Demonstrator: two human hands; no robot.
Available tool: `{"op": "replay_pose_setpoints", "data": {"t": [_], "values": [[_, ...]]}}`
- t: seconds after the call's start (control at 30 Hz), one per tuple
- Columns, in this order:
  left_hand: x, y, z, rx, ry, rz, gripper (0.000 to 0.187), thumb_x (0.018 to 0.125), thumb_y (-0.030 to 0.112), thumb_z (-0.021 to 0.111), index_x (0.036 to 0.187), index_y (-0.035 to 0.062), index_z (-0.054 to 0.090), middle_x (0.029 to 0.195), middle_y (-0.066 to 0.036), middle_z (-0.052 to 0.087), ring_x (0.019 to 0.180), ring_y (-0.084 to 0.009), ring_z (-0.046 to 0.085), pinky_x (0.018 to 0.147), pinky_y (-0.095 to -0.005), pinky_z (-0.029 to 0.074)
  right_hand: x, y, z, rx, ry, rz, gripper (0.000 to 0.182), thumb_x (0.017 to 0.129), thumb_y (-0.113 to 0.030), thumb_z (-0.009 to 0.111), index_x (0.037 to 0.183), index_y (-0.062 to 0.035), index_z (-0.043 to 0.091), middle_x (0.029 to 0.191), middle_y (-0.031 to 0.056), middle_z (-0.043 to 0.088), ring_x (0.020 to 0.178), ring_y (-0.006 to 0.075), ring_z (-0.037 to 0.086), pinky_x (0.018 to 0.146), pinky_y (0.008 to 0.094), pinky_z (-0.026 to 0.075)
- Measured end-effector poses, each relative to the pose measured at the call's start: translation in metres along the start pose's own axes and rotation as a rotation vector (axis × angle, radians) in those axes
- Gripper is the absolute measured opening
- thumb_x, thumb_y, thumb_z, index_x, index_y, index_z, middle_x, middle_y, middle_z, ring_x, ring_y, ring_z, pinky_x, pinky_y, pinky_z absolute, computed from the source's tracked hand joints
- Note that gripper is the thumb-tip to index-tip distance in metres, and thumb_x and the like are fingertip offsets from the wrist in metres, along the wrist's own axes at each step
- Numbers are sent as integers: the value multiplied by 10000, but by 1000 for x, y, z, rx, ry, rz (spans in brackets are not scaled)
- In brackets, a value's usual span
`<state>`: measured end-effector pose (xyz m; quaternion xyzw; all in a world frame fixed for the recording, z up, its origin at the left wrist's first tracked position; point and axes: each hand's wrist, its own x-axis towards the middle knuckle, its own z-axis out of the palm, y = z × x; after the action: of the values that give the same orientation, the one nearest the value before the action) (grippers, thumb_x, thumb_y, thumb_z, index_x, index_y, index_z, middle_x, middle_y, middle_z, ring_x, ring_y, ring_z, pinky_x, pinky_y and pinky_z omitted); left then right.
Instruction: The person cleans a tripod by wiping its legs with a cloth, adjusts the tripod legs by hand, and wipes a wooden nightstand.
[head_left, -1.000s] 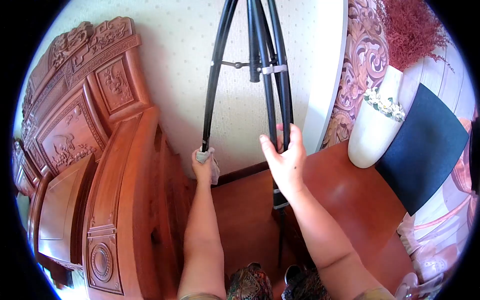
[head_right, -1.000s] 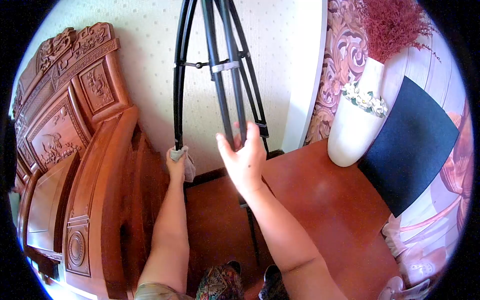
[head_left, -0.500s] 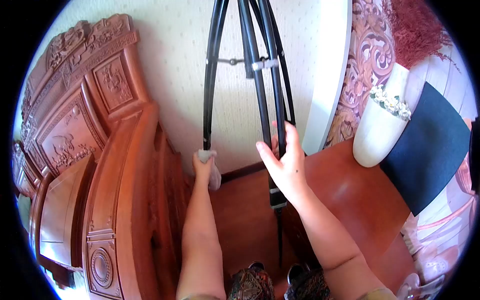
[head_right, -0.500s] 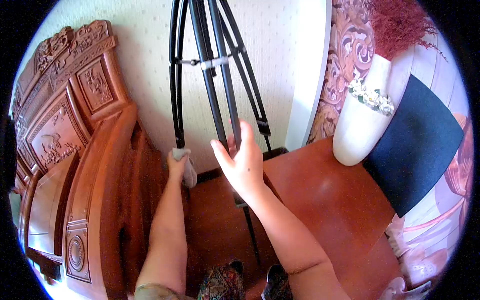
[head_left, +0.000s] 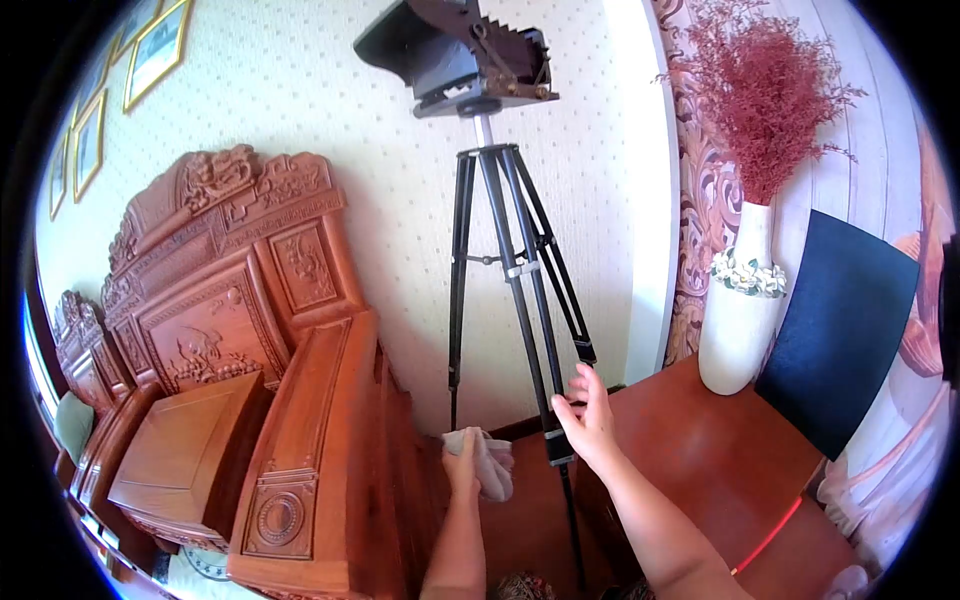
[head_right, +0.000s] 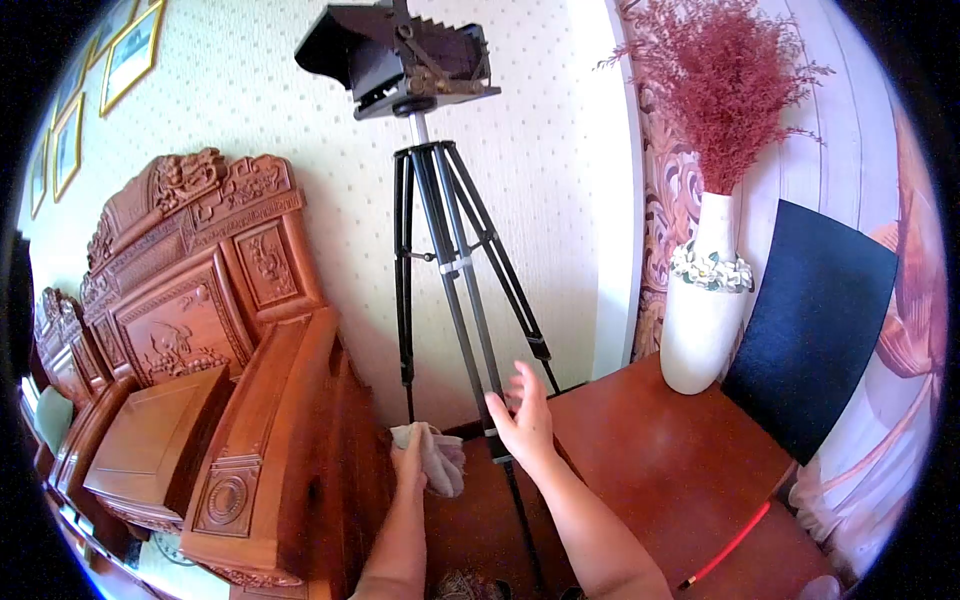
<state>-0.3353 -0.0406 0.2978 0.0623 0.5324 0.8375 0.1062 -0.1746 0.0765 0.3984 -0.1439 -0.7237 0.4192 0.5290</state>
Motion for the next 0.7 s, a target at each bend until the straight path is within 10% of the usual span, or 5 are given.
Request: {"op": "replay_pose_setpoints", "data": {"t": [0.3, 0.7], "values": [[-89, 86, 23, -31, -508, -59, 362, 822, 233, 544, 1077, -20, 501, 967, -101, 558, 842, -163, 544, 729, -282, 440, -66, 27, -64, -192, -39, 215, 471, 791, -213, 571, 1180, -26, 383, 1095, 167, 415, 816, 202, 543, 650, 291, 491], [-123, -20, 41, 504, -530, 13, 806, 677, 240, 660, 1300, -13, 216, 1259, -193, 364, 1113, -259, 413, 903, -331, 358, -26, 80, -106, -429, 10, 236, 415, 814, -243, 536, 1167, -66, 409, 1091, 164, 458, 901, 275, 525, 787, 345, 429]]}}
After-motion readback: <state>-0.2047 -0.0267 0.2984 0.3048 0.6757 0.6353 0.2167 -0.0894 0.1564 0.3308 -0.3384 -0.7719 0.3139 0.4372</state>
